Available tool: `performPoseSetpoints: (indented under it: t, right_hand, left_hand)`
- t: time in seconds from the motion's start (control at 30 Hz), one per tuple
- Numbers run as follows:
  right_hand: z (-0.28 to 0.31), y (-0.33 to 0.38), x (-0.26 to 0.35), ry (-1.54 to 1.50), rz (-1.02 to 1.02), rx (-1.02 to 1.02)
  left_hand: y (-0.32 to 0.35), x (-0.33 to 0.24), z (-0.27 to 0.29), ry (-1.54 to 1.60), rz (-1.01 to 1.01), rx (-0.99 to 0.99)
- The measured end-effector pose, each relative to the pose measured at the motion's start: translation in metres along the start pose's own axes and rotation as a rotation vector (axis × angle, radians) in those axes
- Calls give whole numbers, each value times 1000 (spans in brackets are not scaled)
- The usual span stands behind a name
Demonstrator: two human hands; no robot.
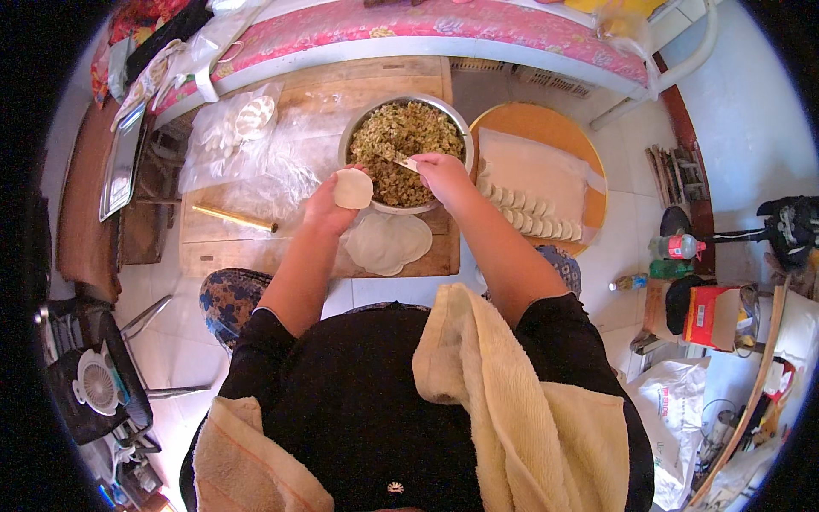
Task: The person sits on the floor and prepares dumplings by hand. They pick up round dough wrappers, scoop a green filling from a bowl using a spoon, place it in the center of the wrapper, and fold the dough to seal it. The finished dumplings are placed in a row on a yellow tray.
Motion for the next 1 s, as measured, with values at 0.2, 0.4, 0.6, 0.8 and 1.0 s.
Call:
performPoseSetpoints:
  t: [0.2, 0.4, 0.6, 0.8, 1.0]
  right_hand:
    - [3, 23, 18, 129, 139, -32]
    - [-18, 66, 38, 798, 719, -218]
    - [-26, 80, 36, 1066, 708, -131]
    - [-3, 79, 40, 832, 643, -257]
    - [1, 33, 28, 898, 526, -345]
  left_hand:
    - [-7, 13, -32, -15, -55, -20]
    - [-25, 24, -56, 184, 17, -5]
    - [-32, 23, -50, 223, 38, 11]
    - [-35, 1, -24, 270, -57, -59]
    - [-26, -14, -4, 290, -19, -69]
Point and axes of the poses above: each hand's wrist, its own y-axis away from the middle knuckle, its own z-axis out of the back of the hand, x = y × z, the point moved 4 cm from there along -y, towards the middle knuckle, and after that the axes turned 4 degrees about -z, right-handed, at the moved point
